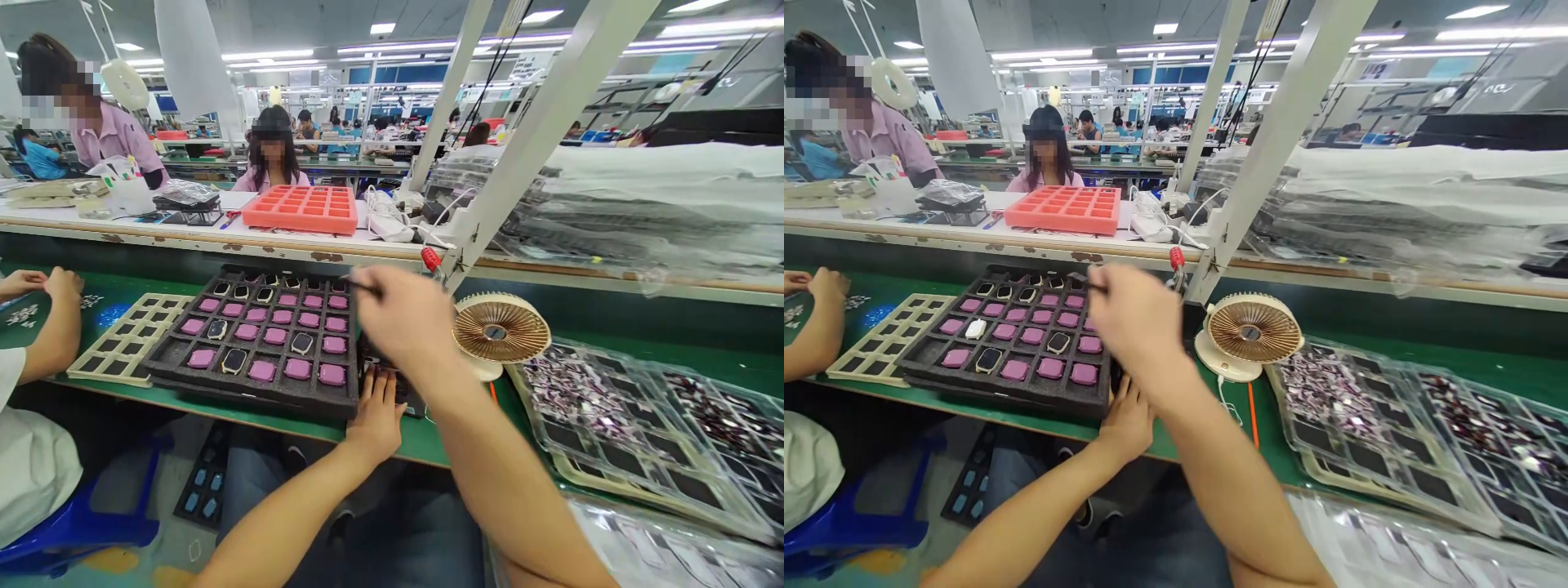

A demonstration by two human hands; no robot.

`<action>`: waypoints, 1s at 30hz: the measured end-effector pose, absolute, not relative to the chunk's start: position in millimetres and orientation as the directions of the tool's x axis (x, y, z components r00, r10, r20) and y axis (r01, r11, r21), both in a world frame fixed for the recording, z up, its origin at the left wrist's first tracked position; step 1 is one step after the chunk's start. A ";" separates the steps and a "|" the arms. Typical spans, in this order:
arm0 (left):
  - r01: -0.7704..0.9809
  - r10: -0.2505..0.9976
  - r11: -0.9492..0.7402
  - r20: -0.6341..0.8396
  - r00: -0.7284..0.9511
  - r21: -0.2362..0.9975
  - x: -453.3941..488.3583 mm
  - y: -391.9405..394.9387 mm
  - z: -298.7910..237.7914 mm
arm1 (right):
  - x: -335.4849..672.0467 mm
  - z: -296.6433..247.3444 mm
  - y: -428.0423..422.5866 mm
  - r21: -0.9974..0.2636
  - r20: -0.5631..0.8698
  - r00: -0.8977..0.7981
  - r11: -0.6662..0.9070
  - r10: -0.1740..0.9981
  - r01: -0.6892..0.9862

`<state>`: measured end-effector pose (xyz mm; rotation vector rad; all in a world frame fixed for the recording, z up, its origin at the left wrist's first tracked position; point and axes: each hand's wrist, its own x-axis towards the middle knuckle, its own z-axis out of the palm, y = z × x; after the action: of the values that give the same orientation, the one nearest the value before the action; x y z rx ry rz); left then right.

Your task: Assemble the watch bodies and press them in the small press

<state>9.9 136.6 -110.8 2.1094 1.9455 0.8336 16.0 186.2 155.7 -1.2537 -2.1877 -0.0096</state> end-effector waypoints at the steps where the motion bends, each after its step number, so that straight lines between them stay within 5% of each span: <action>1: 0.871 0.955 -0.144 0.296 -0.001 0.469 10.2 136.5 -110.6 | 37.6 164.5 193.1 -0.297 0.602 -0.247 0.500 0.759 0.813; 4: 0.869 0.952 -0.145 0.307 -0.008 0.474 10.7 134.8 -108.9 | 81.1 181.0 240.0 -0.339 0.665 -0.086 0.403 0.742 0.850; 7: 0.870 0.948 -0.148 0.318 -0.010 0.471 9.9 133.9 -105.4 | 91.7 185.0 290.8 -0.396 0.406 -0.224 0.392 0.886 0.830; 10: 0.870 0.942 -0.162 0.334 -0.003 0.465 7.5 134.7 -100.2 | 88.2 184.2 306.0 -0.516 0.237 -0.351 0.423 0.906 0.745; 13: 0.867 0.931 -0.190 0.365 0.010 0.461 7.5 127.8 -94.9 | 89.8 177.3 282.3 -0.545 0.477 -0.272 0.524 0.836 0.655; 17: 0.848 0.907 -0.270 0.415 0.065 0.457 15.5 82.1 -91.0 | 103.0 144.3 222.5 -0.449 0.801 -0.128 0.728 0.585 0.518; 21: 0.705 0.797 -0.551 0.532 0.286 0.447 7.9 7.9 -73.4 | 112.6 84.0 174.9 -0.465 0.842 -0.085 0.796 0.533 0.388; 24: 0.654 0.730 -0.625 0.617 0.295 0.427 -20.7 -13.9 -36.2 | 115.2 47.5 159.5 -0.508 0.828 -0.083 0.805 0.554 0.307; 27: 0.801 0.792 -0.448 0.591 0.151 0.397 -63.9 27.7 11.2 | 118.2 34.8 151.1 -0.550 0.807 -0.057 0.783 0.588 0.291; 30: 0.922 0.896 -0.156 0.444 -0.020 0.356 -108.1 117.8 47.4 | 123.9 31.7 137.1 -0.679 0.733 0.180 0.690 0.656 0.250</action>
<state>-108.1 117.8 47.4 2.2289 2.0688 0.9476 123.9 137.1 31.7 -0.8182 -1.3993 0.3371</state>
